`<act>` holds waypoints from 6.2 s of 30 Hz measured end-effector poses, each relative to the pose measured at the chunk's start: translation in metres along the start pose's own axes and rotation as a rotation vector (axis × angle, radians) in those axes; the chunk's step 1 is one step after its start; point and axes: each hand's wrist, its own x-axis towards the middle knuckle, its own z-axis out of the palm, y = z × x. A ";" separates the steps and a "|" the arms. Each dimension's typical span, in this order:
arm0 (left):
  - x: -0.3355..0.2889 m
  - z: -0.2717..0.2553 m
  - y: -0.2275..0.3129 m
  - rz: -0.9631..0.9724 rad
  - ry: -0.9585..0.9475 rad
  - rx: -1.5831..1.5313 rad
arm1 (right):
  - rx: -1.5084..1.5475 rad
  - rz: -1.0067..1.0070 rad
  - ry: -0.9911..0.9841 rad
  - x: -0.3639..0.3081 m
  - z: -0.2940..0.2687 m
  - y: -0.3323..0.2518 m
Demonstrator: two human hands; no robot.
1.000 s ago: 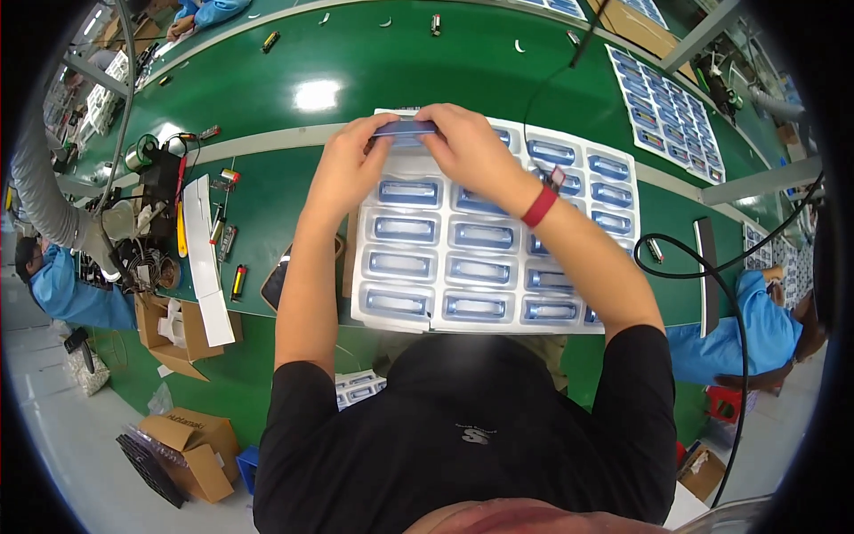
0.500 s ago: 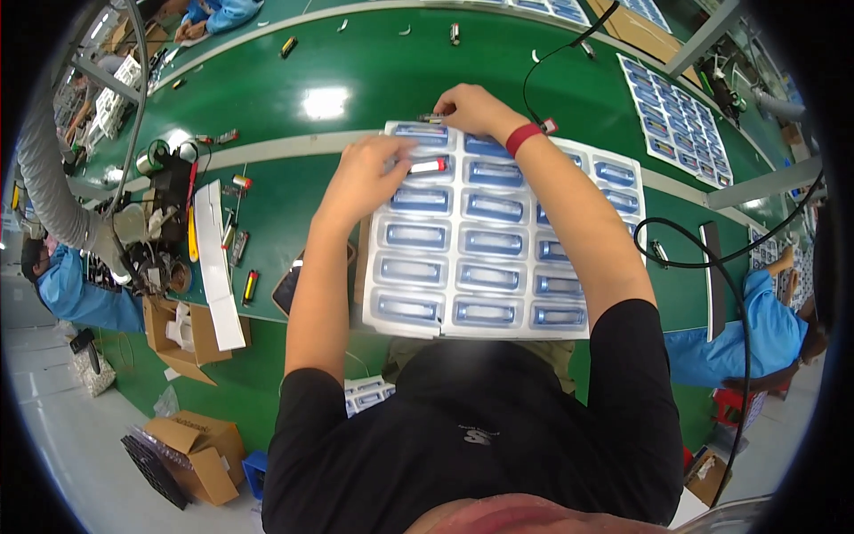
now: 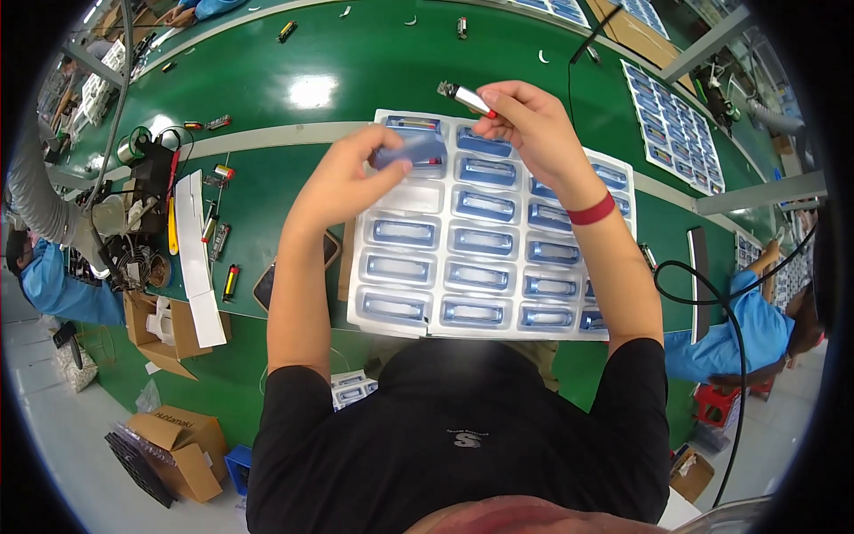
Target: The person assembles small cylindrical components into blue plastic housings by hand, then places the assembled units into a partitioned tray.
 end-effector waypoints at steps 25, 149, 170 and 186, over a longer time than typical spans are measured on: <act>0.014 0.026 0.003 -0.347 -0.004 -1.054 | -0.417 -0.097 -0.049 -0.014 0.029 0.015; 0.021 0.056 0.037 -0.353 -0.018 -1.103 | 0.124 -0.169 -0.089 -0.079 -0.002 -0.005; 0.010 0.058 0.031 -0.177 -0.026 -0.690 | -0.207 -0.091 0.010 -0.073 0.000 0.004; 0.014 0.060 0.024 -0.339 -0.158 -1.212 | -0.651 -0.491 0.087 -0.080 0.006 0.018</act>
